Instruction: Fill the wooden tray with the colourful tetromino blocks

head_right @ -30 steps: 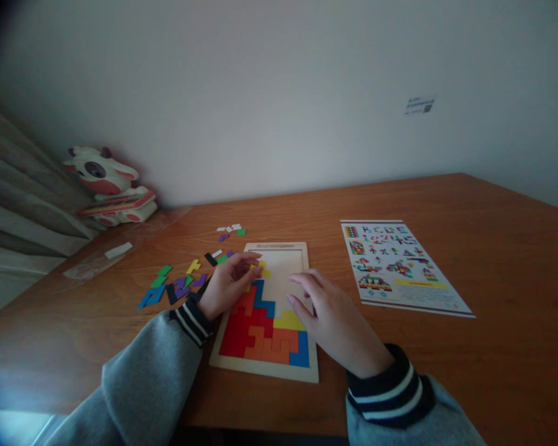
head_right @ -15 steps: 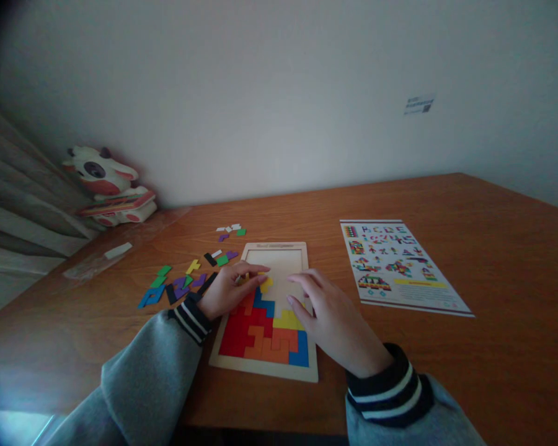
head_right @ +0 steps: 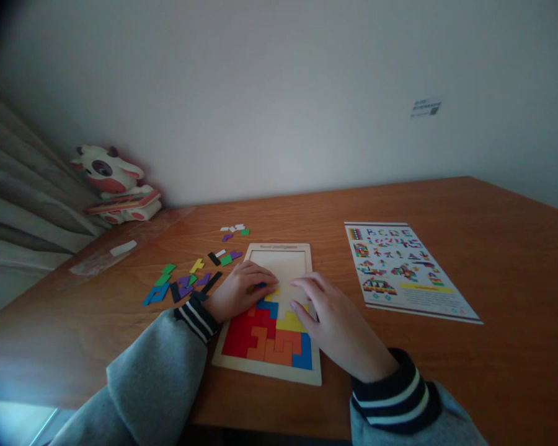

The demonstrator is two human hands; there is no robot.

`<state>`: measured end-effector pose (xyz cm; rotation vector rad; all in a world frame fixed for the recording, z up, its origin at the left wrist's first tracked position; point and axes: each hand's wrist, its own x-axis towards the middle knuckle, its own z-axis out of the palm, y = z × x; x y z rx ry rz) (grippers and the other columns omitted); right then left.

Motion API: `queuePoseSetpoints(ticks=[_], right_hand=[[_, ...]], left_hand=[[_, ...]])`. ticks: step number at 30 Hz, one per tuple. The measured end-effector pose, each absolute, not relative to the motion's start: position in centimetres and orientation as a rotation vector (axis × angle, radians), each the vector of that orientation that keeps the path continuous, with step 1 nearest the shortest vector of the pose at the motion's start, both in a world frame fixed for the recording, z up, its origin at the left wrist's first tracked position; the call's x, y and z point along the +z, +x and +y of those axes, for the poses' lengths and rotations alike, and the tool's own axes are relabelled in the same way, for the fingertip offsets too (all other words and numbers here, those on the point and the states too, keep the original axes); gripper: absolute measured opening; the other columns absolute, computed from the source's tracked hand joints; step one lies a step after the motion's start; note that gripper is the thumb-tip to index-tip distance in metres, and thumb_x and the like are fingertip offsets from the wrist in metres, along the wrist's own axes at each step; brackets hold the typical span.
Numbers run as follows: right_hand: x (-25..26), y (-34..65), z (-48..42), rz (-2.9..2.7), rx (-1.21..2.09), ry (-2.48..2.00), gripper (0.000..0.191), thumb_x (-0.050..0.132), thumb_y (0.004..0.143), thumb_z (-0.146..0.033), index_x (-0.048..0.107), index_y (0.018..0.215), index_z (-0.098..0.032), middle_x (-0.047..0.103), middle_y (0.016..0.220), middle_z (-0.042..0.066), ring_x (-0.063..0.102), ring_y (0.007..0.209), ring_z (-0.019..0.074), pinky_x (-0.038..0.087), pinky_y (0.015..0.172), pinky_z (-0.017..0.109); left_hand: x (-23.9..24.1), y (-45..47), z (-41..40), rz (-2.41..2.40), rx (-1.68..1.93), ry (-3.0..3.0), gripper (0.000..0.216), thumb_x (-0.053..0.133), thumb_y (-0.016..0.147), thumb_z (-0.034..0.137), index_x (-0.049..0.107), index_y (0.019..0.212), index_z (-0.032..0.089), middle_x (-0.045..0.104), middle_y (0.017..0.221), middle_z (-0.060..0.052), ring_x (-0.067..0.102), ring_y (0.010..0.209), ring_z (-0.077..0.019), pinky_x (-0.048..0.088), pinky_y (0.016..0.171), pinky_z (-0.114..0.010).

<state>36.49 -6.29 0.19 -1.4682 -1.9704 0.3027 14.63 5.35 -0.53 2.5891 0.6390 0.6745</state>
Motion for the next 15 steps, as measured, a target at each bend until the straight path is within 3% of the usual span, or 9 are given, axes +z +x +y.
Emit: queuePoseSetpoints(ticks=[9, 12, 15], right_hand=[[-0.5, 37.2, -6.4, -1.973, 0.337, -1.449, 0.021, 0.051, 0.094, -0.025, 0.058, 0.114, -0.025, 0.063, 0.11, 0.007, 0.066, 0.091, 0.0204, 0.055, 0.082, 0.037], [-0.6, 37.4, -6.5, -1.971, 0.354, -1.451, 0.021, 0.05, 0.095, -0.025, 0.058, 0.114, -0.025, 0.064, 0.11, 0.007, 0.067, 0.089, 0.0199, 0.056, 0.081, 0.037], [-0.4, 37.5, -6.5, -1.971, 0.351, -1.456, 0.021, 0.049, 0.096, -0.026, 0.058, 0.115, -0.024, 0.063, 0.113, 0.008, 0.066, 0.094, 0.0206, 0.055, 0.086, 0.039]], left_hand=[[0.4, 13.9, 5.6, 0.77, 0.792, 2.673, 0.019, 0.057, 0.094, 0.027, 0.072, 0.105, 0.023, 0.07, 0.104, -0.009, 0.062, 0.099, -0.0228, 0.045, 0.094, -0.038], [1.0, 12.4, 6.4, 1.378, 0.815, 2.768, 0.025, 0.05, 0.095, 0.022, 0.067, 0.114, 0.018, 0.067, 0.11, -0.013, 0.06, 0.102, -0.0266, 0.046, 0.094, -0.041], [1.7, 10.2, 7.1, 2.114, 0.444, 2.64, 0.027, 0.048, 0.094, 0.021, 0.064, 0.113, 0.012, 0.062, 0.116, -0.018, 0.061, 0.105, -0.0305, 0.049, 0.09, -0.042]])
